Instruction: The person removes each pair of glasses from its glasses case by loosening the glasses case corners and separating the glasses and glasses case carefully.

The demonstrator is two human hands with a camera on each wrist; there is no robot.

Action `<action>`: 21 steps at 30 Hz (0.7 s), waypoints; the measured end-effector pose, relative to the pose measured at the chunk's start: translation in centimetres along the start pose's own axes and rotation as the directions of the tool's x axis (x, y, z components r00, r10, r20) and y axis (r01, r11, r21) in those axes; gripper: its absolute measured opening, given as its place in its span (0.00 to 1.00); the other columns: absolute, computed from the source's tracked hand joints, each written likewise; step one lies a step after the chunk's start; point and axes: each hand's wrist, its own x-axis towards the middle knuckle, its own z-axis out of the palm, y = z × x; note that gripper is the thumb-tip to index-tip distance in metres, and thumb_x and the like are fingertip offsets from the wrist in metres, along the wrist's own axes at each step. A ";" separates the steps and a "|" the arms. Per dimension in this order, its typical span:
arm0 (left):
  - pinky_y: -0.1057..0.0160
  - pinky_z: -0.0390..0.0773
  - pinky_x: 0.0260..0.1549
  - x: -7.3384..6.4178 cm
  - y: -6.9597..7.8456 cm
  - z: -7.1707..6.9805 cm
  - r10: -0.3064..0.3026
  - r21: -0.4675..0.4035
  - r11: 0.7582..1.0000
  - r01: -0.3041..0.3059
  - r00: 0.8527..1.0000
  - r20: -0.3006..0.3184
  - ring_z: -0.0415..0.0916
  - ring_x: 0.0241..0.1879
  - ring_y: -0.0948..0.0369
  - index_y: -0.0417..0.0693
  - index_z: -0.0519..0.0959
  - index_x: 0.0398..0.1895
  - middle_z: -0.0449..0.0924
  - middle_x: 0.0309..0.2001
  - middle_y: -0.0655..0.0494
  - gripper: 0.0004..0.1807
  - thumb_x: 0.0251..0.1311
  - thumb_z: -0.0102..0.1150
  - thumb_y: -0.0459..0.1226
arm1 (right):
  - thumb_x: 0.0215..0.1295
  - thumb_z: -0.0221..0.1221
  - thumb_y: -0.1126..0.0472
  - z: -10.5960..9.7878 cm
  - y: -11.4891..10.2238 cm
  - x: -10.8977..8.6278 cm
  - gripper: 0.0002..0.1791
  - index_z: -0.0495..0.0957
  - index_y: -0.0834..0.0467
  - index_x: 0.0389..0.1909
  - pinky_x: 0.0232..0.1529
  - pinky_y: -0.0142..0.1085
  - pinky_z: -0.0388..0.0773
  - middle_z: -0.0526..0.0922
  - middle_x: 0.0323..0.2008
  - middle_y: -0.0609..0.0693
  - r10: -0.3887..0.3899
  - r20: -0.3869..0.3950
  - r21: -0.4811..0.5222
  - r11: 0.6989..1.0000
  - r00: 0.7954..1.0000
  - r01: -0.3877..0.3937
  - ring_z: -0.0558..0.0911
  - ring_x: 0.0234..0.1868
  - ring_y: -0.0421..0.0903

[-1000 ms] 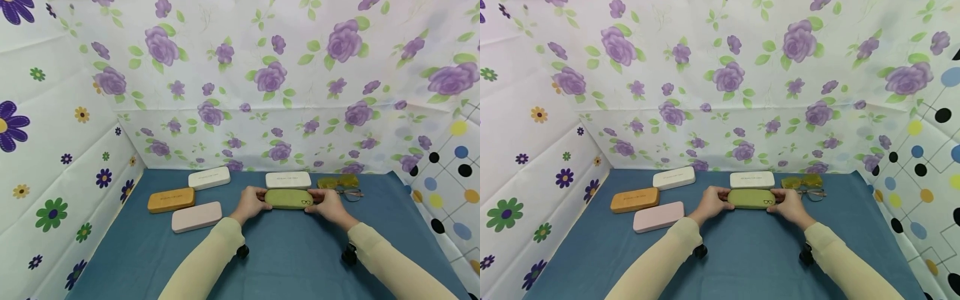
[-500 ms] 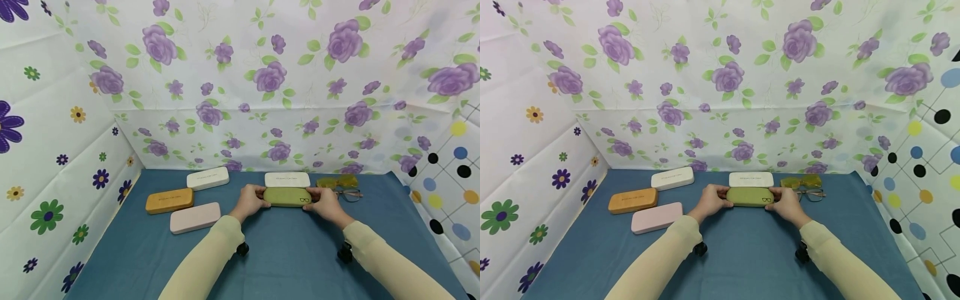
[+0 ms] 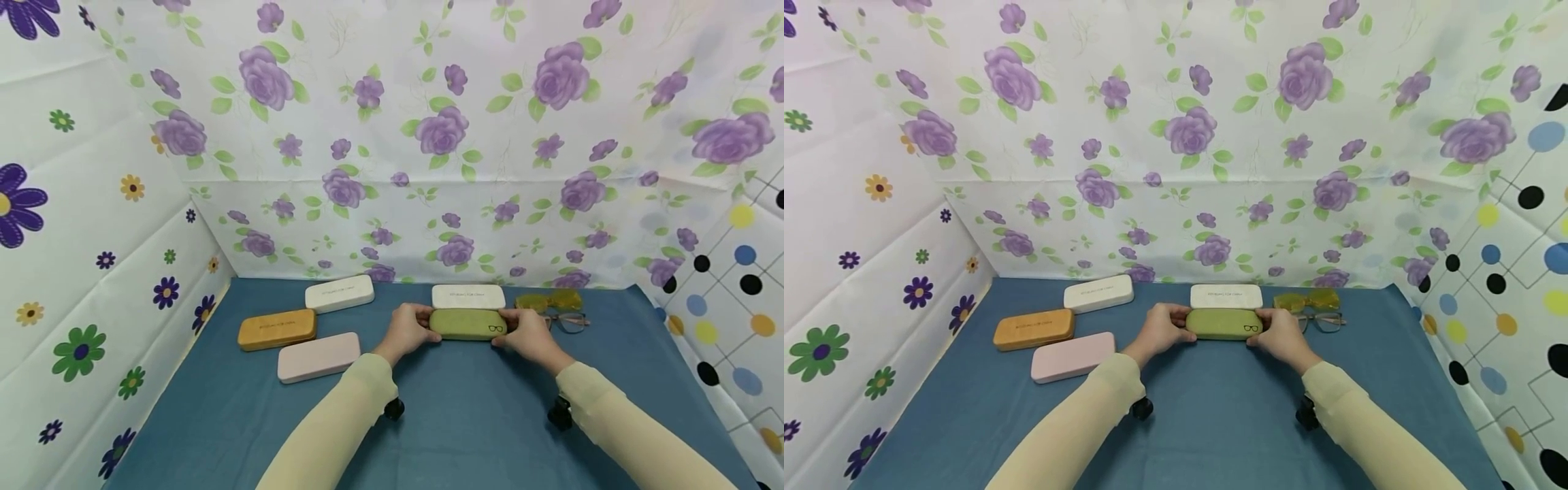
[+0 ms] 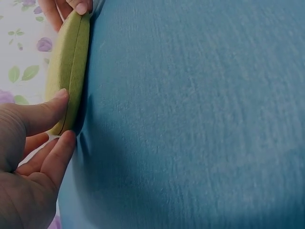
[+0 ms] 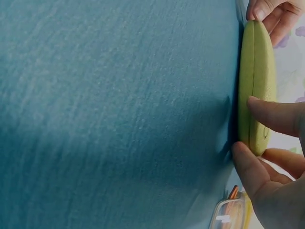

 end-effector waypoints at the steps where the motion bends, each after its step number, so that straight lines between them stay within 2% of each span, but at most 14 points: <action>1: 0.63 0.80 0.40 -0.1 0.0 -0.1 0.000 0.004 1.000 0.000 1.000 -0.001 0.78 0.45 0.58 0.47 0.77 0.55 0.81 0.46 0.53 0.32 0.41 0.75 0.35 | 0.47 0.72 0.58 0.0 0.0 -0.1 0.42 0.66 0.59 0.65 0.47 0.44 0.80 0.76 0.58 0.58 0.001 -0.005 -0.005 1.000 1.000 -0.001 0.78 0.54 0.53; 6: 0.57 0.79 0.47 -0.8 0.1 -1.2 -0.007 0.025 1.000 0.007 1.000 -0.019 0.76 0.51 0.55 0.45 0.73 0.60 0.78 0.54 0.49 0.37 0.42 0.75 0.36 | 0.49 0.70 0.51 0.0 -0.6 -0.5 0.40 0.68 0.58 0.64 0.49 0.47 0.79 0.76 0.59 0.57 -0.047 -0.055 -0.051 0.998 0.997 0.044 0.78 0.56 0.53; 8: 0.56 0.78 0.49 -1.2 0.1 -2.0 -0.013 0.023 1.000 0.014 1.000 -0.024 0.75 0.52 0.55 0.45 0.73 0.61 0.76 0.56 0.48 0.37 0.42 0.75 0.36 | 0.50 0.69 0.50 0.0 -1.3 -0.5 0.39 0.69 0.58 0.63 0.45 0.46 0.80 0.76 0.58 0.57 -0.069 -0.087 -0.070 0.996 0.994 0.063 0.79 0.54 0.54; 10: 0.56 0.78 0.50 -1.6 0.2 -2.8 -0.018 0.030 0.999 0.019 0.999 -0.028 0.75 0.54 0.55 0.46 0.72 0.61 0.75 0.58 0.49 0.37 0.43 0.74 0.37 | 0.52 0.68 0.51 0.1 -2.1 -0.7 0.37 0.69 0.57 0.63 0.37 0.45 0.80 0.79 0.55 0.57 -0.083 -0.114 -0.075 0.994 0.990 0.075 0.81 0.44 0.57; 13: 0.55 0.78 0.50 -2.4 0.4 -4.2 -0.025 0.041 0.999 0.027 0.999 -0.033 0.73 0.56 0.55 0.50 0.72 0.61 0.74 0.59 0.51 0.37 0.44 0.74 0.39 | 0.53 0.68 0.52 0.5 -3.3 -1.0 0.35 0.70 0.56 0.63 0.35 0.45 0.78 0.81 0.52 0.57 -0.117 -0.154 -0.091 0.990 0.981 0.104 0.81 0.42 0.58; 15: 0.54 0.77 0.50 -3.1 0.6 -5.4 -0.027 0.049 0.998 0.028 0.999 -0.039 0.73 0.57 0.55 0.53 0.73 0.61 0.74 0.59 0.51 0.36 0.45 0.73 0.40 | 0.54 0.67 0.53 0.9 -4.0 -1.2 0.33 0.71 0.55 0.62 0.38 0.47 0.79 0.80 0.52 0.56 -0.142 -0.163 -0.081 0.988 0.977 0.130 0.80 0.45 0.58; 17: 0.54 0.76 0.51 -3.7 0.7 -6.8 -0.037 0.064 0.997 0.040 0.998 -0.047 0.71 0.58 0.55 0.55 0.73 0.61 0.74 0.60 0.52 0.35 0.45 0.73 0.40 | 0.55 0.67 0.52 1.6 -4.7 -1.3 0.32 0.72 0.53 0.61 0.44 0.49 0.79 0.79 0.55 0.56 -0.169 -0.167 -0.078 0.984 0.971 0.158 0.78 0.54 0.56; 21: 0.52 0.75 0.53 -5.0 0.7 -10.5 -0.068 0.121 0.990 0.075 0.996 -0.061 0.69 0.60 0.54 0.55 0.71 0.62 0.72 0.61 0.53 0.34 0.47 0.72 0.39 | 0.55 0.66 0.52 3.6 -6.2 -1.2 0.31 0.73 0.52 0.60 0.48 0.49 0.79 0.77 0.57 0.54 -0.203 -0.150 -0.042 0.979 0.968 0.199 0.77 0.57 0.54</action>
